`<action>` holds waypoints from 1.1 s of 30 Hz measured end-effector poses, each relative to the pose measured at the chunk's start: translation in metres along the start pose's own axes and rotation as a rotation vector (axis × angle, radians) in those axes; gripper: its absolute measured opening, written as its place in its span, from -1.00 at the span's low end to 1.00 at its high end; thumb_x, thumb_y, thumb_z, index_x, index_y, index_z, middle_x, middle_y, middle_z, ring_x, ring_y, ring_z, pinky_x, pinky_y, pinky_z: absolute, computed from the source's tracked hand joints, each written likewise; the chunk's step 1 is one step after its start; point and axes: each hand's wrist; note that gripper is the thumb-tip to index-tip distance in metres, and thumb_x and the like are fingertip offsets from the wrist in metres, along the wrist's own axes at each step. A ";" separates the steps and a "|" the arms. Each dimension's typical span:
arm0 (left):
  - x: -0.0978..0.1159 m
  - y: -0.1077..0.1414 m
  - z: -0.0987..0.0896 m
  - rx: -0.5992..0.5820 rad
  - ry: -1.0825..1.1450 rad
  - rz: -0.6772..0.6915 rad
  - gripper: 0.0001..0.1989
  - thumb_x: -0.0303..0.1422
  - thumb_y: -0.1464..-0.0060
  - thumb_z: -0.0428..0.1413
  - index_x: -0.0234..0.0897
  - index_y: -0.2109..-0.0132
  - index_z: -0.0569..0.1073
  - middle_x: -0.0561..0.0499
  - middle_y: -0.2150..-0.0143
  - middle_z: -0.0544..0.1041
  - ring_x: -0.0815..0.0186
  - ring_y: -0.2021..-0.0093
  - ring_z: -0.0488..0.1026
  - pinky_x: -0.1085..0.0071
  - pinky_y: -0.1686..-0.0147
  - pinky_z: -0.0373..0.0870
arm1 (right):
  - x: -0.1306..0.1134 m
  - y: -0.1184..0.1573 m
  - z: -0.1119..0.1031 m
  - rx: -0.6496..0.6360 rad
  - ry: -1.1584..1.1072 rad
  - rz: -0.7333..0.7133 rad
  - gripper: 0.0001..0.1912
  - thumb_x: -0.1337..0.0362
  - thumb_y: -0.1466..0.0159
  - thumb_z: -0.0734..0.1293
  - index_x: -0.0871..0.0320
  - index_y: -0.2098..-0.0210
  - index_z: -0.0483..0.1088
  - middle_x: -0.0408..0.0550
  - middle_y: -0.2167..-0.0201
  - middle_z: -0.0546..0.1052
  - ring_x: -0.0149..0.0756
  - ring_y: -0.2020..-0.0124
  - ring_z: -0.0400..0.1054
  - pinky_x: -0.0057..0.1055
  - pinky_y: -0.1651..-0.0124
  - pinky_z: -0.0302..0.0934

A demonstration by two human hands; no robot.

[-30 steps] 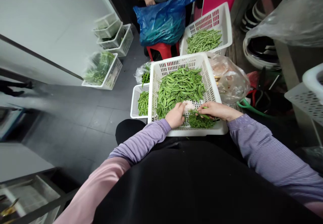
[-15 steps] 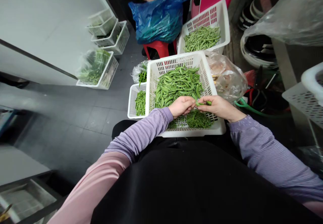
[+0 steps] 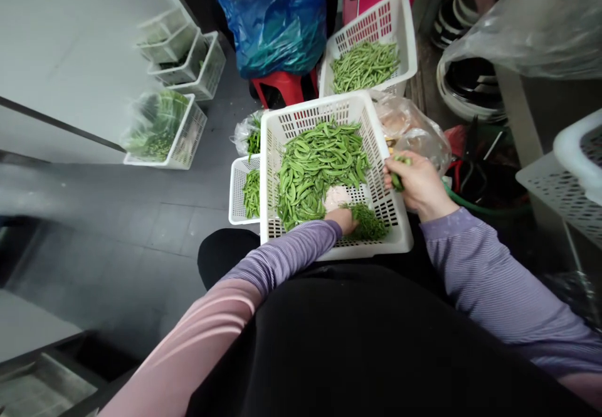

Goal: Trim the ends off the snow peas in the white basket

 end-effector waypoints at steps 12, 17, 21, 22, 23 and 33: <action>-0.004 0.046 -0.015 0.092 0.786 0.185 -0.83 -0.37 0.00 0.00 -0.38 0.32 0.42 0.19 0.62 0.22 0.55 0.64 0.16 0.59 0.57 0.20 | 0.019 0.012 0.010 -0.536 0.962 -0.081 -0.82 0.22 0.05 0.35 0.12 0.43 0.49 -0.20 0.61 0.40 -0.38 0.52 0.22 -0.46 0.43 0.07; 0.004 0.055 -0.026 0.199 0.632 0.123 -0.84 -0.42 0.00 0.01 -0.38 0.26 0.43 0.16 0.61 0.29 0.50 0.58 0.24 0.56 0.46 0.26 | 0.020 0.016 0.009 -0.423 1.008 -0.153 -0.80 0.20 -0.02 0.32 0.12 0.37 0.48 -0.19 0.63 0.39 -0.37 0.57 0.19 -0.44 0.45 0.07; 0.005 0.063 -0.043 0.300 0.593 0.146 -0.80 -0.34 -0.06 -0.05 -0.37 0.35 0.42 0.12 0.58 0.34 0.49 0.53 0.25 0.56 0.42 0.25 | 0.017 0.019 0.007 -0.434 1.106 -0.316 -0.85 0.25 -0.05 0.31 0.08 0.37 0.48 -0.12 0.50 0.48 -0.28 0.46 0.29 -0.39 0.34 0.12; 0.006 0.064 -0.048 0.246 0.621 0.175 -0.77 -0.34 -0.08 -0.08 -0.36 0.38 0.40 0.13 0.60 0.32 0.50 0.56 0.23 0.57 0.47 0.23 | 0.017 0.020 0.007 -0.476 1.109 -0.363 -0.85 0.27 -0.06 0.31 0.08 0.36 0.48 -0.10 0.46 0.49 -0.26 0.41 0.31 -0.38 0.30 0.13; 0.007 0.065 -0.052 0.183 0.657 0.195 -0.76 -0.36 -0.09 -0.10 -0.36 0.41 0.38 0.15 0.64 0.28 0.52 0.60 0.20 0.58 0.52 0.19 | 0.017 0.021 0.007 -0.513 1.110 -0.410 -0.85 0.30 -0.07 0.30 0.09 0.35 0.48 -0.08 0.41 0.50 -0.24 0.36 0.32 -0.37 0.27 0.14; 0.024 0.062 -0.057 0.087 0.911 0.069 -0.78 -0.44 -0.01 -0.12 -0.32 0.57 0.22 0.20 0.73 0.10 0.56 0.74 0.01 0.57 0.70 -0.02 | 0.008 0.030 0.007 -0.428 0.895 -0.474 -0.89 0.33 -0.06 0.30 0.10 0.41 0.46 -0.09 0.37 0.51 -0.22 0.30 0.34 -0.34 0.18 0.17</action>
Point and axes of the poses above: each hand's wrist, its own y-axis away from the middle knuckle, its own z-axis out of the palm, x = y × z
